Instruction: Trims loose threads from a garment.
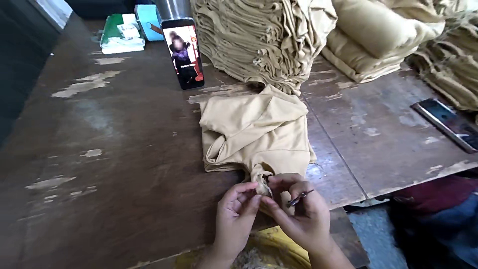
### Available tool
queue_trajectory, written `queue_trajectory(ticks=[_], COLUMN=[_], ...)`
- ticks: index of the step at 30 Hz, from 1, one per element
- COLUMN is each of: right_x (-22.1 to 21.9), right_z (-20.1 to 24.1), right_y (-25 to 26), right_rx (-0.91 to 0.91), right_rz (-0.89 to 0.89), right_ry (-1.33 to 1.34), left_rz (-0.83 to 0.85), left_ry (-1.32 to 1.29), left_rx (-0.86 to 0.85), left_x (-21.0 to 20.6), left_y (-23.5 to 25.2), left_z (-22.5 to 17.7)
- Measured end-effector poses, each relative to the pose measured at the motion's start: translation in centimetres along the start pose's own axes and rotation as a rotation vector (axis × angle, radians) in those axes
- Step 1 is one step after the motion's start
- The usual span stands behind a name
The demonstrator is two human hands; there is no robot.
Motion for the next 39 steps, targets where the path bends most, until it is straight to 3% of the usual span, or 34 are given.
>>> queue_trajectory(ticks=[6, 16, 34, 39], right_x=[0.0, -0.6, -0.6, 0.0], right_z=[1.5, 2.4, 4.4, 3.0], right_y=[-0.4, -0.9, -2.5, -2.4], right_rx=[0.123, 0.181, 0.337, 0.192], right_rz=[-0.06, -0.005, 0.026, 0.055], right_ry=[-0.131, -0.243, -0.279, -0.152], left_rz=[-0.006, 0.071, 0.122, 0.107], left_ry=[-0.037, 0.246, 0.384, 0.337], left_rx=[0.032, -0.146, -0.258, -0.244], left_x=[0.1, -0.8, -1.5, -1.3], left_y=[-0.2, -0.2, -0.2, -0.3], left_z=[0.2, -0.9, -1.5, -1.4])
Point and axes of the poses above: each hand's wrist, its own y-axis towards the middle knuckle, its own x-axis out of the back of the hand, z = x × y, the point moved 10 cm from there along y, towards the middle knuckle, and after that the axes turned 14 degrees about -x, right-handed, at the moved point
